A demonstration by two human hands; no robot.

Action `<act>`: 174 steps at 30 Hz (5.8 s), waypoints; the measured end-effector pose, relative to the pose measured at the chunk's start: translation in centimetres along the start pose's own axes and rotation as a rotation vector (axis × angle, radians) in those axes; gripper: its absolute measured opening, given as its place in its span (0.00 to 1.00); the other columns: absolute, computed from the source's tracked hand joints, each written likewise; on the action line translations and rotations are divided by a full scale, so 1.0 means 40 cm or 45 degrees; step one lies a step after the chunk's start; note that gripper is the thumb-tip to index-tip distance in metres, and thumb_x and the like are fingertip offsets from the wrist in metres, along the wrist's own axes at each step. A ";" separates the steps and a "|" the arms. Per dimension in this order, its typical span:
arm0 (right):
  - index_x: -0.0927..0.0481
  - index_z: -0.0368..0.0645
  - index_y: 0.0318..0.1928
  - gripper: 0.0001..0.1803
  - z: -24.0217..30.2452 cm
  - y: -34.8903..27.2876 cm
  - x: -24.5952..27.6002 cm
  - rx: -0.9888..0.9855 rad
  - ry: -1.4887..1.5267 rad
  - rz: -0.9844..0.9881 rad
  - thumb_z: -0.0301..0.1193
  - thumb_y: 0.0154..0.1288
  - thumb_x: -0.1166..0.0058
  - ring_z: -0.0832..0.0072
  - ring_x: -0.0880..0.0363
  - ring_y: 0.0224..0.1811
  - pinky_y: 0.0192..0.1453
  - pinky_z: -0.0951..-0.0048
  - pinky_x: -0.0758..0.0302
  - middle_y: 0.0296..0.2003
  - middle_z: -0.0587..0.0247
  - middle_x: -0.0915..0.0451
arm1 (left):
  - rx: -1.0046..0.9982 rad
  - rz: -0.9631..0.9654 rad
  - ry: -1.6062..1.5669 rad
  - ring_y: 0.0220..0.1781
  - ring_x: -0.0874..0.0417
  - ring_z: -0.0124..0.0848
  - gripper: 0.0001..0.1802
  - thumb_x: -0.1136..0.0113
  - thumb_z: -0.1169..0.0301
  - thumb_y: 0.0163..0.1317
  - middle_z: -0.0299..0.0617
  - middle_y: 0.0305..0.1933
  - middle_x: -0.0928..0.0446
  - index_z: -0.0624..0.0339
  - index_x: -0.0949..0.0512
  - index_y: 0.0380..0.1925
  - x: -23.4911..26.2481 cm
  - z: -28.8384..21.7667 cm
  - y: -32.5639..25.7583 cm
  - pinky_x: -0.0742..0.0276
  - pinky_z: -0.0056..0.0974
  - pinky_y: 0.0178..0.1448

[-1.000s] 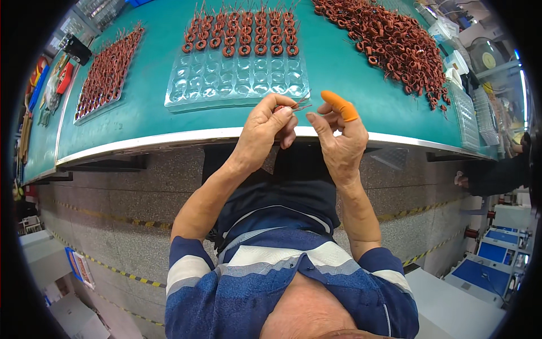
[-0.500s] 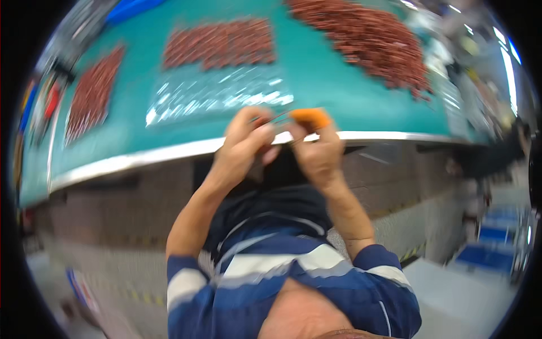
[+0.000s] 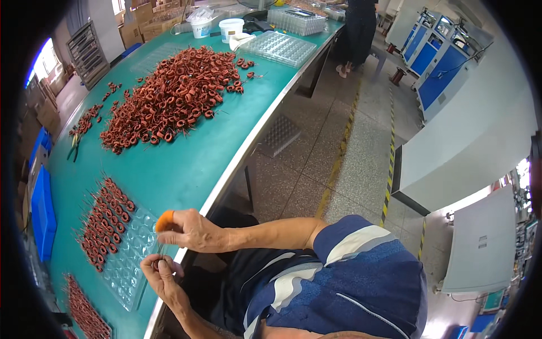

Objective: Assembling and organizing electronic coils on a transparent plastic tray at a workbench.

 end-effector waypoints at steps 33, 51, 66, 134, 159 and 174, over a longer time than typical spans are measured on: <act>0.23 0.36 0.47 0.15 -0.052 -0.004 -0.034 -0.172 -0.053 0.105 0.32 0.64 0.39 0.83 0.24 0.25 0.29 0.85 0.30 0.30 0.64 0.20 | 0.015 -0.142 -0.493 0.24 0.26 0.27 0.18 0.47 0.67 0.70 0.40 0.25 0.29 0.62 0.38 0.53 -0.001 0.047 -0.019 0.30 0.29 0.28; 0.21 0.35 0.44 0.10 -0.021 0.075 -0.079 -0.111 0.024 0.229 0.26 0.65 0.41 0.80 0.20 0.30 0.33 0.82 0.27 0.32 0.63 0.18 | -0.097 -0.161 -0.018 0.23 0.26 0.25 0.21 0.45 0.70 0.69 0.40 0.26 0.26 0.64 0.41 0.55 0.041 0.048 -0.008 0.28 0.31 0.28; 0.19 0.37 0.45 0.10 -0.066 0.410 -0.462 0.403 -0.552 0.655 0.26 0.66 0.45 0.83 0.20 0.31 0.35 0.81 0.24 0.30 0.64 0.17 | -0.168 -0.614 0.369 0.24 0.23 0.35 0.09 0.44 0.75 0.64 0.44 0.24 0.25 0.63 0.28 0.44 0.193 0.017 0.012 0.29 0.38 0.31; 0.24 0.37 0.55 0.23 0.016 0.352 0.095 0.243 -0.795 0.314 0.40 0.67 0.43 0.73 0.21 0.46 0.51 0.72 0.24 0.46 0.54 0.19 | -0.012 -0.133 -0.278 0.25 0.20 0.27 0.09 0.49 0.70 0.69 0.42 0.30 0.22 0.66 0.30 0.42 0.053 0.024 0.227 0.24 0.30 0.25; 0.17 0.34 0.41 0.10 0.051 0.182 -0.015 0.071 -0.173 0.152 0.30 0.67 0.45 0.79 0.20 0.40 0.45 0.77 0.24 0.39 0.59 0.16 | -0.079 -0.376 -0.402 0.20 0.36 0.20 0.13 0.53 0.65 0.73 0.32 0.22 0.34 0.63 0.24 0.44 0.000 -0.032 0.167 0.40 0.26 0.23; 0.16 0.34 0.33 0.13 -0.020 0.158 -0.078 -0.038 -0.013 0.109 0.33 0.66 0.44 0.78 0.22 0.36 0.42 0.74 0.26 0.30 0.62 0.17 | -0.094 -0.285 0.050 0.20 0.31 0.19 0.08 0.47 0.75 0.66 0.33 0.21 0.30 0.64 0.27 0.44 0.059 -0.049 0.094 0.36 0.28 0.24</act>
Point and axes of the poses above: each hand's wrist, its own y-axis towards the middle knuckle, its own x-axis out of the back of the hand, z = x × y, the point moved 6 cm from there along y, towards the middle knuckle
